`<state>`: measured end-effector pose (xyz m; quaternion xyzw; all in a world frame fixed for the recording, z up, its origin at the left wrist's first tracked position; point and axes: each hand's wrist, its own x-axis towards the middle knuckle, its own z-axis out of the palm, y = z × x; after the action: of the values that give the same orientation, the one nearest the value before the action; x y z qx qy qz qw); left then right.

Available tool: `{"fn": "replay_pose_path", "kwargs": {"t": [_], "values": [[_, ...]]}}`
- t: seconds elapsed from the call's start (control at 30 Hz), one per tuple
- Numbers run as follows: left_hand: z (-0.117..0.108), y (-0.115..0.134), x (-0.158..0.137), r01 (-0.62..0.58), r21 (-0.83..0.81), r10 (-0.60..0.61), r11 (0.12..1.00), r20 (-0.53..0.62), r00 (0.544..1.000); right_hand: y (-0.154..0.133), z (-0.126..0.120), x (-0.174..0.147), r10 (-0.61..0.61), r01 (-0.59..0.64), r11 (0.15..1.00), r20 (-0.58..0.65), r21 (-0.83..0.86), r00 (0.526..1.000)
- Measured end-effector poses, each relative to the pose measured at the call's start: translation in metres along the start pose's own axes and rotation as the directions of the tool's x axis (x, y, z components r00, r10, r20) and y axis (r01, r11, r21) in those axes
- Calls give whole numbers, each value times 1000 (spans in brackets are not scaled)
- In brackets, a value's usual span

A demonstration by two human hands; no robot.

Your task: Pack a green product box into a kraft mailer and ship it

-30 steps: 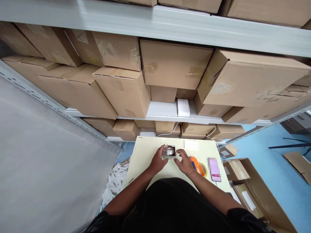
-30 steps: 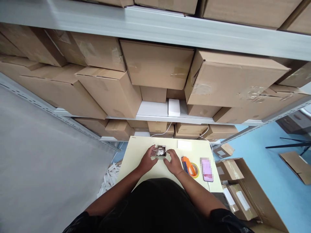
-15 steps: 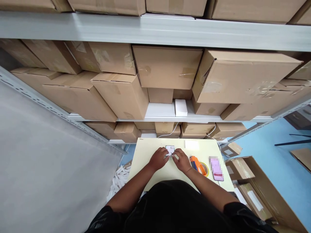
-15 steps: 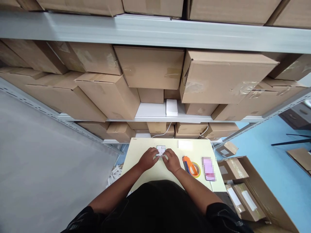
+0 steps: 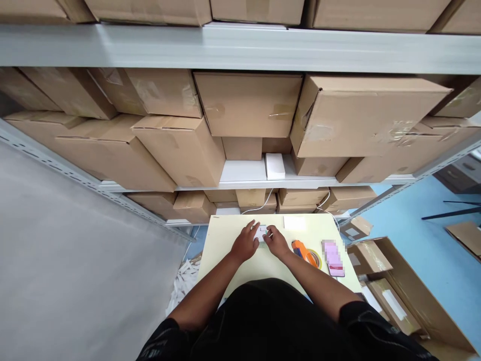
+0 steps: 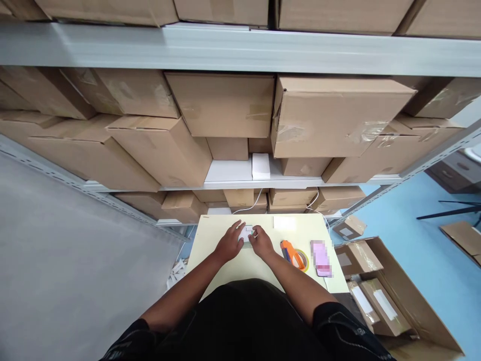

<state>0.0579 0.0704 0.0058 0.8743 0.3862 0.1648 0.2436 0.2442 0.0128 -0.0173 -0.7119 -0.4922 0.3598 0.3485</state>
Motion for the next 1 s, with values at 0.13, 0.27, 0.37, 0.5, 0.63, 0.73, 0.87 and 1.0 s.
{"fn": "replay_pose_path", "kwargs": {"t": [0.13,0.27,0.37,0.5,0.63,0.73,0.87,1.0], "values": [[1,7,1,-34,183,-2,983,193,981,3,-2,-5,15,-15,999,10,32,1000],[6,13,5,-27,309,-50,951,236,970,3,-10,-8,29,-32,999,67,43,997],[13,8,7,-19,329,-55,944,215,975,10,-15,-13,46,-60,994,143,96,989],[18,-1,7,-18,293,-32,956,166,986,29,-20,-23,129,-169,979,290,117,948],[17,-2,6,80,275,-109,958,94,990,51,-27,-29,280,-338,939,414,72,866],[14,2,2,164,252,-181,954,43,983,65,-32,-30,348,-419,906,461,58,816],[14,8,-8,231,221,-237,948,-2,972,77,-32,-26,388,-506,858,536,86,750],[20,11,-18,224,178,-223,958,-26,975,85,-27,-18,445,-602,788,555,131,703]]}}
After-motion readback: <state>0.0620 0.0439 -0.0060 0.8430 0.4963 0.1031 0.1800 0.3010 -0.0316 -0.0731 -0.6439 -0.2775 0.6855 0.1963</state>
